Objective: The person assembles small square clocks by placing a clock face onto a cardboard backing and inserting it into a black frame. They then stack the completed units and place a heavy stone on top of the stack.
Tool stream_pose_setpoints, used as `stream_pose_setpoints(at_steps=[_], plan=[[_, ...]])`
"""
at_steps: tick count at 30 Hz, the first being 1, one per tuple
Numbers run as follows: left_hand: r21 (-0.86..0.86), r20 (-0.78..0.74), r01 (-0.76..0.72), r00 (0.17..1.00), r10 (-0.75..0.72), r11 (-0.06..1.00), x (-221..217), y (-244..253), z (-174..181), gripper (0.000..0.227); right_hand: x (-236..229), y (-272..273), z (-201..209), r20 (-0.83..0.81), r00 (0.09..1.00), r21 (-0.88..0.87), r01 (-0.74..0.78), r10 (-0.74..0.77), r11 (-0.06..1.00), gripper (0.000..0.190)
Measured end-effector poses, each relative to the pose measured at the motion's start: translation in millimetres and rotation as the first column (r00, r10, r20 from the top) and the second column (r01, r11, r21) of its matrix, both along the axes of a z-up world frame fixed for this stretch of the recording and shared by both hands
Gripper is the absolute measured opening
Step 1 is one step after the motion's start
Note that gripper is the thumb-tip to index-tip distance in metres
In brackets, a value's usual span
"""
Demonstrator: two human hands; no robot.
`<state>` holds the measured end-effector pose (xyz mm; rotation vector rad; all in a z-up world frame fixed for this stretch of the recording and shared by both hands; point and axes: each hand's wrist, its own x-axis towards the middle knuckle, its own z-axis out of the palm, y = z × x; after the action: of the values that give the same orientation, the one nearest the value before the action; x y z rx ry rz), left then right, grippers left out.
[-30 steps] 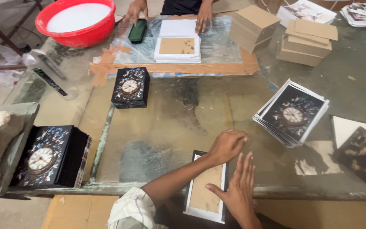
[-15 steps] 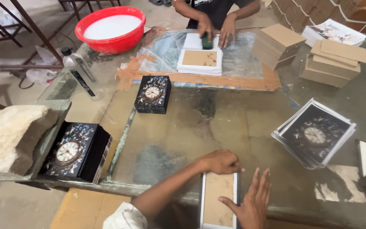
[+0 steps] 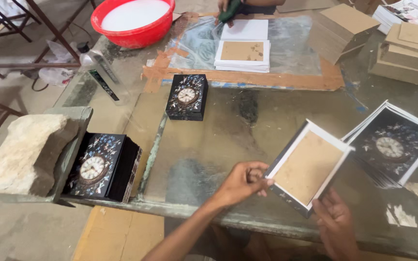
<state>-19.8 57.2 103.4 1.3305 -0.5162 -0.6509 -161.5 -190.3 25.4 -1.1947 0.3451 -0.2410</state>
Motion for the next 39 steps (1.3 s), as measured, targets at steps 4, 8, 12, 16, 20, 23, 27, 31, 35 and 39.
stream_pose_setpoints(at_steps=[4, 8, 12, 16, 20, 23, 27, 31, 35, 39], plan=[[0.124, 0.030, 0.000, 1.000, -0.004, 0.992, -24, 13, -9, 0.026, 1, -9, -4, -0.264, 0.963, -0.253, -0.007, -0.062, 0.967, 0.042], [0.129, -0.051, 0.015, 0.999, -0.009, 0.992, -34, 22, -19, 0.028, 1, -19, -19, -0.328, 0.936, -0.349, 0.007, -0.129, 0.937, 0.044], [0.151, -0.034, 0.046, 0.999, -0.042, 0.987, -37, 35, -37, 0.030, 12, -35, -47, -0.380, 0.921, -0.522, -0.140, -0.082, 0.841, 0.044], [0.261, -0.089, 0.070, 0.995, -0.048, 0.963, -42, 56, -49, 0.044, 23, -47, -95, -0.352, 0.936, -0.145, -0.063, 0.008, 0.987, 0.036], [0.386, 0.017, -0.041, 0.999, 0.037, 0.921, -47, 71, -52, 0.054, 45, -69, -140, -0.334, 0.939, -0.062, -0.114, 0.087, 0.992, 0.039], [0.314, -0.172, 0.056, 0.985, -0.001, 0.948, -47, 75, -57, 0.054, 51, -78, -165, -0.329, 0.944, -0.112, -0.059, 0.019, 0.992, 0.044], [0.368, -0.135, 0.065, 0.991, -0.016, 0.928, -42, 71, -69, 0.052, 56, -76, -176, -0.356, 0.933, -0.277, -0.057, -0.047, 0.959, 0.050], [0.392, -0.082, 0.090, 0.995, -0.063, 0.916, -38, 63, -77, 0.048, 58, -66, -167, -0.399, 0.910, -0.148, 0.055, -0.110, 0.988, 0.042], [0.498, -0.075, 0.088, 0.995, -0.059, 0.863, -35, 65, -69, 0.047, 59, -55, -155, -0.393, 0.918, 0.056, 0.073, -0.045, 0.996, 0.045], [0.439, -0.104, 0.145, 0.988, -0.111, 0.887, -32, 56, -56, 0.057, 63, -47, -138, -0.372, 0.914, 0.106, 0.214, -0.161, 0.971, 0.044]])
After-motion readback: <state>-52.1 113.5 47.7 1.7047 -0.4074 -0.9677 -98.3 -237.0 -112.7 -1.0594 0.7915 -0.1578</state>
